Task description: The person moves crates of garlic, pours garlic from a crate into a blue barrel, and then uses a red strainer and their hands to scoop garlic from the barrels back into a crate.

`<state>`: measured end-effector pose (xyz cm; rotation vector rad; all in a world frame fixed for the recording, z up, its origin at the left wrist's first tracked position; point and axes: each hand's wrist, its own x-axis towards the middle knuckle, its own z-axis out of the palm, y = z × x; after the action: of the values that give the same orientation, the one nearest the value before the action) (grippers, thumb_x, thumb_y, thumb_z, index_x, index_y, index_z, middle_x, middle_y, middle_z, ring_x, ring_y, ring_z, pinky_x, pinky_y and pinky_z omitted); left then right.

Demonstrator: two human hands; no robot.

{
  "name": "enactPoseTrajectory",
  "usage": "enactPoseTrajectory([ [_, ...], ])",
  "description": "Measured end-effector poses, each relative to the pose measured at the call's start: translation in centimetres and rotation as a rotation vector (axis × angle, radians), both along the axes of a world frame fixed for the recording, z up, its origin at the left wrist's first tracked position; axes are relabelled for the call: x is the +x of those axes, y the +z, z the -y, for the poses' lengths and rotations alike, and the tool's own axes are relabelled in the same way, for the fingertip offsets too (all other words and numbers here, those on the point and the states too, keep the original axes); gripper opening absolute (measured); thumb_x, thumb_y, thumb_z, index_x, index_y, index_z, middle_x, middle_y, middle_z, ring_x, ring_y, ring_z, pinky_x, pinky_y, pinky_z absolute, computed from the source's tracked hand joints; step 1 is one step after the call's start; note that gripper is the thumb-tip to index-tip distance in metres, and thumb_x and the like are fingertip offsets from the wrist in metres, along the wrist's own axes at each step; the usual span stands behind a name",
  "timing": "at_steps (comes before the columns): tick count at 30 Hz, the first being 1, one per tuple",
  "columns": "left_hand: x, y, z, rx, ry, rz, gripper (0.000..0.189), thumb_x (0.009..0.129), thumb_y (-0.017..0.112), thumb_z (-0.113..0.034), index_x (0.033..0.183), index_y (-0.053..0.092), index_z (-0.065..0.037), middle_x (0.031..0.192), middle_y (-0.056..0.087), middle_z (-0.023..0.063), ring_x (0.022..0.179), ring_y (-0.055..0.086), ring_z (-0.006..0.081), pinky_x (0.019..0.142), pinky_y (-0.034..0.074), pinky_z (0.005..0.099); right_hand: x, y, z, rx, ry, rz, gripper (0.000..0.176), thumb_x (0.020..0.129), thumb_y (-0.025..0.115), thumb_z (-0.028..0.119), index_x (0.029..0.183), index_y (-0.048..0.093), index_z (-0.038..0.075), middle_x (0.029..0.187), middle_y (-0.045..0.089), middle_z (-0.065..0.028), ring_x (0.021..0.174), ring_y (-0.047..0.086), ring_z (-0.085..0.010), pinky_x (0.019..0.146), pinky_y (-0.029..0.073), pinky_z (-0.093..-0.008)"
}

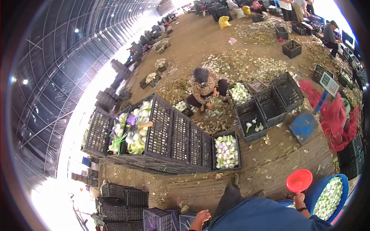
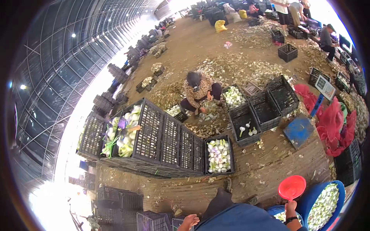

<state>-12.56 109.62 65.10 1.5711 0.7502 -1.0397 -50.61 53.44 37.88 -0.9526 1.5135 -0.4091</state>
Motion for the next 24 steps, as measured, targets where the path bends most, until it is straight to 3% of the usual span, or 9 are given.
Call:
enactPoseTrajectory([
  [2,-0.4,0.1,-0.6,0.065,-0.026,0.041,0.028,0.094,0.056,-0.032,0.105,0.059,-0.006,0.086,0.066,0.007,0.076,0.067,0.0226,0.064,0.053,0.0369,-0.1,1.3,1.1,0.111,0.016,0.054,0.023,0.083,0.051,0.01,0.059,0.053,0.007,0.049,0.051,-0.0093,0.036,0.05,-0.0219,0.029,0.033,-0.0351],
  [6,0.6,0.4,0.5,0.082,0.023,0.084,0.015,0.093,0.056,-0.022,0.08,0.059,-0.014,0.069,0.056,-0.0029,0.061,0.059,0.0127,0.049,0.042,0.0227,2.2,7.5,-0.1,0.111,-0.011,-0.085,0.022,0.081,0.05,0.006,0.059,0.052,0.004,0.047,0.05,-0.0104,0.034,0.048,-0.0217,0.029,0.033,-0.0351],
  [7,1.1,0.7,0.9,0.091,0.028,0.092,0.013,0.093,0.056,-0.021,0.084,0.061,-0.013,0.069,0.056,-0.0023,0.06,0.058,0.0123,0.049,0.042,0.023,-1.4,0.8,0.6,-0.382,0.649,-0.27,0.022,0.081,0.05,0.007,0.059,0.051,0.004,0.046,0.048,-0.0101,0.035,0.048,-0.021,0.03,0.034,-0.0352],
  [8,1.7,0.7,1.1,0.093,0.02,0.085,0.013,0.093,0.056,-0.021,0.084,0.061,-0.013,0.069,0.056,-0.0023,0.06,0.058,0.0123,0.049,0.042,0.023,-4.6,2.2,0.8,-0.376,0.644,-0.277,0.022,0.081,0.05,0.007,0.059,0.051,0.004,0.046,0.048,-0.0101,0.035,0.048,-0.021,0.03,0.034,-0.0352],
  [13,5.8,-0.6,2.4,0.003,-0.008,0.019,0.014,0.094,0.053,-0.014,0.103,0.061,-0.007,0.071,0.056,0.0026,0.059,0.056,0.0132,0.049,0.044,0.0237,-2.4,2.8,-4.2,0.142,-0.07,-0.134,0.026,0.087,0.056,0.03,0.065,0.059,0.017,0.055,0.055,-0.0046,0.043,0.055,-0.0217,0.036,0.039,-0.0363],
  [14,6.1,-1.5,2.2,-0.065,0.014,-0.024,0.015,0.094,0.053,-0.013,0.105,0.06,-0.007,0.071,0.056,0.0029,0.06,0.056,0.0136,0.05,0.044,0.024,-5.2,1.1,-5.0,-0.328,0.557,-0.101,0.02,0.087,0.058,0.023,0.073,0.048,0.012,0.053,0.048,-0.007,0.039,0.046,-0.0185,0.033,0.035,-0.0341],
  [16,6.9,-0.7,3.8,0.019,-0.05,-0.022,0.012,0.094,0.053,-0.013,0.103,0.059,-0.008,0.071,0.054,0.0023,0.06,0.055,0.0133,0.049,0.043,0.024,0.2,10.7,-7.3,0.216,-0.156,-0.175,0.013,0.088,0.051,0.015,0.077,0.051,0.007,0.056,0.052,-0.009,0.038,0.047,-0.0185,0.032,0.035,-0.0331],
  [21,12.0,-3.4,4.6,0.005,-0.164,-0.09,0.004,0.094,0.053,-0.014,0.092,0.054,-0.01,0.068,0.05,0.0,0.059,0.053,0.0126,0.046,0.04,0.0244,2.1,16.2,-11.0,0.237,-0.244,-0.294,0.015,0.089,0.048,0.013,0.077,0.051,0.004,0.058,0.053,-0.0101,0.038,0.046,-0.0176,0.031,0.033,-0.031],
  [24,17.8,-7.7,4.6,0.044,-0.399,-0.137,0.021,0.096,0.056,-0.026,0.113,0.058,-0.014,0.099,0.068,0.0075,0.081,0.068,0.0209,0.065,0.053,0.0321,2.9,18.7,-13.0,0.221,-0.205,-0.312,0.017,0.089,0.047,0.013,0.075,0.051,0.003,0.057,0.053,-0.0102,0.038,0.045,-0.0176,0.031,0.033,-0.031],
])
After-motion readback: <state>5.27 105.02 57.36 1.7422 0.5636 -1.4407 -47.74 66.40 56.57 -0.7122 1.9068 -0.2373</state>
